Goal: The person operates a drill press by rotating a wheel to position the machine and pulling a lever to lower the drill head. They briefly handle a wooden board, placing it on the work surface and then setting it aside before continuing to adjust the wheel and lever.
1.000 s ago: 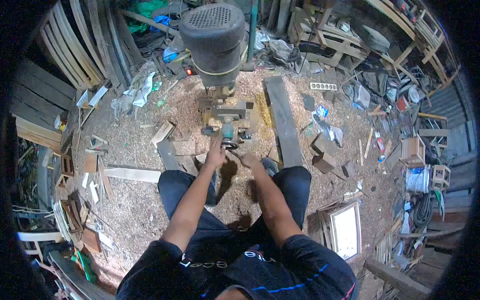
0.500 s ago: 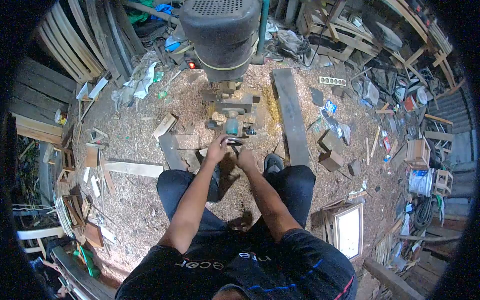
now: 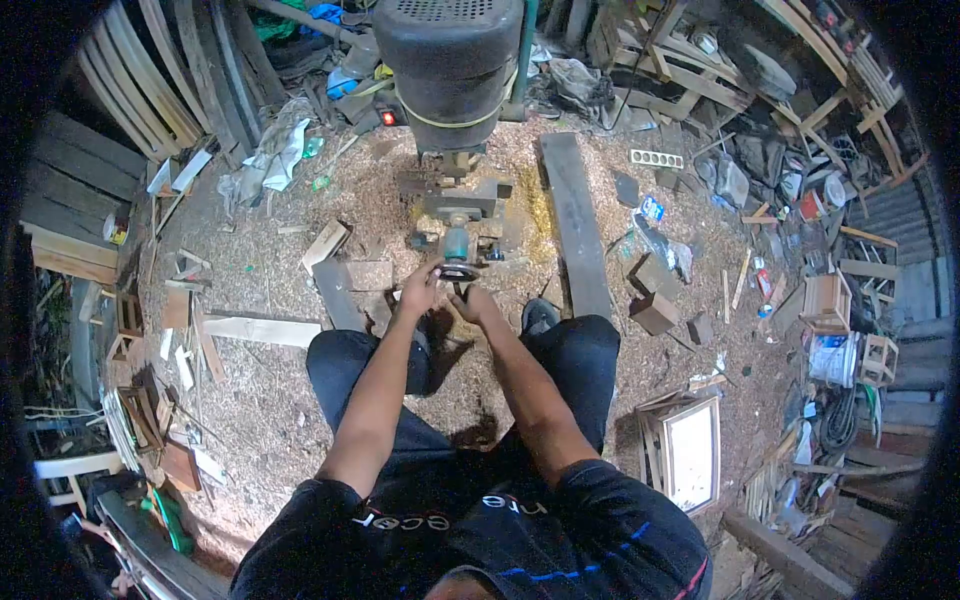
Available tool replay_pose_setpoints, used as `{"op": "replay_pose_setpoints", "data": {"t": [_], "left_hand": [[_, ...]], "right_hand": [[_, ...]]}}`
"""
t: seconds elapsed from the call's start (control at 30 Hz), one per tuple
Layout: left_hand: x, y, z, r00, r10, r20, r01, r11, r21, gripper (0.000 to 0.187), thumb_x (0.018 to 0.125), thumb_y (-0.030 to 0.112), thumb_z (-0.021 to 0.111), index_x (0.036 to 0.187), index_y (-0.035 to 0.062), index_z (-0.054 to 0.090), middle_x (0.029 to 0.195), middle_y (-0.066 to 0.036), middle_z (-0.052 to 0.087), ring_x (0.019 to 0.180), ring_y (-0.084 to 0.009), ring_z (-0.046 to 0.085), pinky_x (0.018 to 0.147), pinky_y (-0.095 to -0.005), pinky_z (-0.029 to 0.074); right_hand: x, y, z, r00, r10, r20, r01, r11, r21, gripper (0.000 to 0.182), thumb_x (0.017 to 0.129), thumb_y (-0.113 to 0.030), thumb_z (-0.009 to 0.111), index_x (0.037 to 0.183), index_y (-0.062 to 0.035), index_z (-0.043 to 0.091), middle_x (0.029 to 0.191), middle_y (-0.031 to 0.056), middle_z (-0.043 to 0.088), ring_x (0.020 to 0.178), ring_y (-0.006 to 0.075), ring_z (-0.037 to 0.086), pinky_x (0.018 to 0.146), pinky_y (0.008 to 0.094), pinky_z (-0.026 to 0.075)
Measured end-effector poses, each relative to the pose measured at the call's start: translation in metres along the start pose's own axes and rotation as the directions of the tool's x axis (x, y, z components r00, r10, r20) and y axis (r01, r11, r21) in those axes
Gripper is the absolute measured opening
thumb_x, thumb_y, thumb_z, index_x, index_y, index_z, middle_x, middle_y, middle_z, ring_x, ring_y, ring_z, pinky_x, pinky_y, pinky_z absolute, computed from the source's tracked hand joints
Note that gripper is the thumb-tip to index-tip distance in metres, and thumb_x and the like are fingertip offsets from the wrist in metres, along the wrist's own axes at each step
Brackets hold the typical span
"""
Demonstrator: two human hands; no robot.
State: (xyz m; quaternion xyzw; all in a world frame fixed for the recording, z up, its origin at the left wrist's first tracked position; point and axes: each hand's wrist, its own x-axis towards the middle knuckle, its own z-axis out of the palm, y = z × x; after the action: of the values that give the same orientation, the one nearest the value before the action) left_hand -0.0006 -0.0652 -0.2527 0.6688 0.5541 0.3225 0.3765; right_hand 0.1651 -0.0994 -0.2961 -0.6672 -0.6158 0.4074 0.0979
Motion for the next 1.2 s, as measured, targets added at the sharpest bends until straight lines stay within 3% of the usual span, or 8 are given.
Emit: {"op": "replay_pose_setpoints", "data": {"t": [0.13, 0.27, 0.47, 0.7, 0.8, 1.07, 1.17, 1.2], "left_hand": [[-0.001, 0.000, -0.006, 1.000, -0.029, 0.010, 0.029, 0.998, -0.051, 0.026, 0.098, 0.015, 0.054, 0.120, 0.0053, 0.063, 0.111, -0.023, 0.067, 0.103, -0.0396, 0.065, 0.087, -0.0414, 0.051], [0.015, 0.108, -0.053, 0.975, 0.027, -0.220, -0.031, 0.999, -0.015, 0.027, 0.099, 0.016, 0.052, 0.116, -0.0007, 0.063, 0.112, -0.024, 0.066, 0.105, -0.0389, 0.063, 0.090, -0.0420, 0.049], [0.069, 0.284, -0.121, 0.647, 0.364, -0.669, -0.534, 0.844, -0.057, 0.022, 0.097, 0.015, 0.054, 0.110, -0.0004, 0.062, 0.106, -0.015, 0.063, 0.100, -0.0291, 0.060, 0.090, -0.0386, 0.047], [0.123, 0.397, -0.167, 0.247, 0.697, -0.673, -0.714, 0.601, 0.360, 0.015, 0.089, 0.008, 0.058, 0.100, 0.0006, 0.064, 0.104, -0.015, 0.062, 0.101, -0.0326, 0.060, 0.092, -0.0391, 0.045], [0.148, 0.420, -0.164, 0.408, 0.643, -0.648, -0.725, 0.659, 0.198, 0.014, 0.089, 0.012, 0.058, 0.098, 0.0029, 0.065, 0.100, -0.015, 0.064, 0.096, -0.0329, 0.062, 0.087, -0.0389, 0.048], [0.156, 0.417, -0.157, 0.412, 0.628, -0.660, -0.579, 0.740, 0.342, 0.013, 0.083, 0.014, 0.057, 0.088, 0.0060, 0.066, 0.091, -0.015, 0.067, 0.087, -0.0381, 0.064, 0.074, -0.0435, 0.050], [0.161, 0.416, -0.156, 0.356, 0.640, -0.681, -0.591, 0.718, 0.367, 0.012, 0.081, 0.014, 0.057, 0.082, 0.0053, 0.065, 0.085, -0.014, 0.065, 0.081, -0.0378, 0.063, 0.070, -0.0443, 0.050], [0.162, 0.414, -0.155, 0.335, 0.647, -0.685, -0.595, 0.709, 0.379, 0.012, 0.079, 0.014, 0.057, 0.080, 0.0047, 0.065, 0.082, -0.014, 0.065, 0.078, -0.0377, 0.063, 0.069, -0.0449, 0.050]], "right_hand": [[-0.016, -0.023, -0.039, 0.990, 0.135, 0.036, -0.130, 0.986, -0.099, 0.054, 0.087, -0.049, 0.065, 0.106, 0.0011, 0.067, 0.097, 0.0280, 0.068, 0.096, 0.0423, 0.066, 0.084, 0.0469, 0.052], [-0.019, -0.045, -0.097, 0.899, -0.060, -0.435, 0.082, 0.996, 0.032, 0.035, 0.086, -0.031, 0.065, 0.097, 0.0018, 0.069, 0.089, 0.0262, 0.068, 0.087, 0.0424, 0.067, 0.078, 0.0487, 0.052], [-0.101, -0.191, -0.268, 0.546, -0.184, -0.817, 0.497, 0.857, 0.140, 0.027, 0.091, -0.021, 0.064, 0.097, 0.0049, 0.066, 0.077, 0.0222, 0.067, 0.067, 0.0297, 0.067, 0.064, 0.0376, 0.050], [-0.114, -0.268, -0.392, 0.265, -0.270, -0.926, 0.671, 0.741, -0.024, 0.029, 0.090, -0.023, 0.065, 0.084, 0.0051, 0.067, 0.068, 0.0205, 0.065, 0.066, 0.0268, 0.068, 0.063, 0.0370, 0.050], [-0.053, -0.279, -0.455, 0.219, -0.222, -0.950, 0.667, 0.744, -0.020, 0.032, 0.088, -0.028, 0.068, 0.086, 0.0044, 0.068, 0.073, 0.0198, 0.067, 0.072, 0.0284, 0.069, 0.069, 0.0377, 0.051], [0.107, -0.290, -0.550, 0.632, -0.145, -0.761, 0.521, 0.807, 0.279, 0.124, 0.072, -0.069, 0.073, 0.150, 0.0098, 0.018, 0.146, 0.0310, 0.039, 0.133, 0.0357, 0.043, 0.110, 0.0437, 0.036], [0.127, -0.306, -0.551, 0.357, -0.113, -0.927, 0.702, 0.688, 0.186, 0.092, 0.082, -0.062, 0.066, 0.136, 0.0094, 0.045, 0.124, 0.0281, 0.059, 0.115, 0.0355, 0.059, 0.091, 0.0429, 0.049], [0.054, -0.323, -0.548, 0.598, -0.058, -0.799, 0.586, 0.712, 0.387, 0.091, 0.082, -0.084, 0.043, 0.099, 0.0018, 0.065, 0.072, 0.0105, 0.061, 0.064, 0.0202, 0.056, 0.060, 0.0350, 0.043]]}}
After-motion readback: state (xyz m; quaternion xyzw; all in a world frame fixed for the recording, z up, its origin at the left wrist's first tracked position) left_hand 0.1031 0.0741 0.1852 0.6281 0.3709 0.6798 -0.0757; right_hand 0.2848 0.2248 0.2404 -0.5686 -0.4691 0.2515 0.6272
